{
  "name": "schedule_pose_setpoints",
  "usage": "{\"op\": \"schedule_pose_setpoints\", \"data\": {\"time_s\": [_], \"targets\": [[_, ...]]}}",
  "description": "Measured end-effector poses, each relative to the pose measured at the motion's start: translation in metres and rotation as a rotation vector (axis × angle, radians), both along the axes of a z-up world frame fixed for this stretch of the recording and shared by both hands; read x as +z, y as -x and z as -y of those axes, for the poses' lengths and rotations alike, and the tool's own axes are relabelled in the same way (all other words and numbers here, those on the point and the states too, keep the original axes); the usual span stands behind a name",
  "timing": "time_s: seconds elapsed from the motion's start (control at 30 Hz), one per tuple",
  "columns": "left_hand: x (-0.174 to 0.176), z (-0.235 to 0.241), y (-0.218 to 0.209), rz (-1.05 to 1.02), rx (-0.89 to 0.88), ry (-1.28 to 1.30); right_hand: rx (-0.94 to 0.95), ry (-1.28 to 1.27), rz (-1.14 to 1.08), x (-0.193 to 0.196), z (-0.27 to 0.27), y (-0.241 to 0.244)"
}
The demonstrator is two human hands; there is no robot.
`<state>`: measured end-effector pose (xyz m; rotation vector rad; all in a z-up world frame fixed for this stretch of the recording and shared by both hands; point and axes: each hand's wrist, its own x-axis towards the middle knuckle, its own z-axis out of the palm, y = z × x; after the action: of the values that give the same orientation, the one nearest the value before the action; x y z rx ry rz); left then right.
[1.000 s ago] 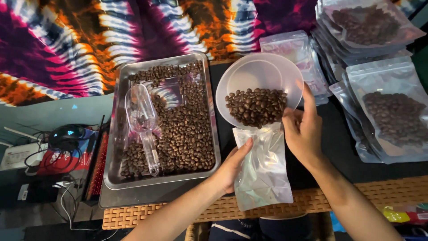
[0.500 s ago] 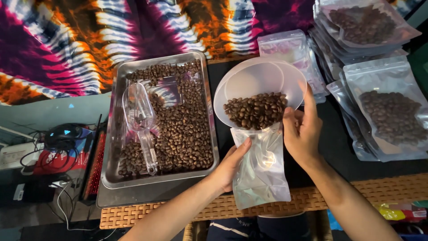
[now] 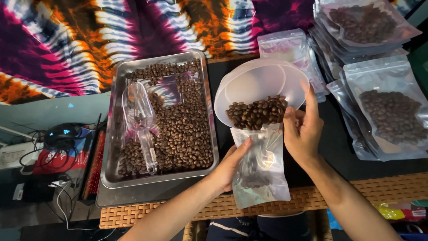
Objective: Measuring roasted coffee beans using a scoop and a digital scale, then filling them into plastic bags for packaging.
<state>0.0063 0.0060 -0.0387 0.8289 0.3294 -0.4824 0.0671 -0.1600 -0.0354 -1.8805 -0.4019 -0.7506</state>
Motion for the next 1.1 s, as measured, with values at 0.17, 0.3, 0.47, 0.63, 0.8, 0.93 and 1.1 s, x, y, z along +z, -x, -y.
{"op": "schedule_pose_setpoints", "data": {"time_s": [0.17, 0.3, 0.47, 0.63, 0.8, 0.93, 1.1], "targets": [[-0.010, 0.000, -0.001, -0.002, 0.003, 0.005, 0.010, -0.019, -0.002, -0.002, 0.001, -0.001], [-0.002, 0.001, -0.001, -0.002, 0.005, 0.011, -0.012, -0.007, 0.011, -0.006, 0.001, -0.003], [0.005, 0.004, 0.000, -0.001, 0.004, 0.016, -0.033, 0.007, 0.031, -0.006, 0.000, -0.003], [-0.016, -0.001, -0.010, 0.001, 0.010, 0.030, -0.029, -0.007, 0.010, -0.039, 0.006, -0.016], [-0.044, 0.000, -0.014, -0.018, 0.056, 0.104, -0.058, -0.035, -0.107, -0.042, 0.000, -0.020], [-0.045, 0.001, -0.014, -0.015, 0.053, 0.117, -0.081, -0.014, -0.102, -0.044, 0.000, -0.018], [0.002, 0.004, -0.006, -0.001, 0.006, 0.080, -0.081, -0.054, -0.027, -0.045, 0.002, -0.017]]}}
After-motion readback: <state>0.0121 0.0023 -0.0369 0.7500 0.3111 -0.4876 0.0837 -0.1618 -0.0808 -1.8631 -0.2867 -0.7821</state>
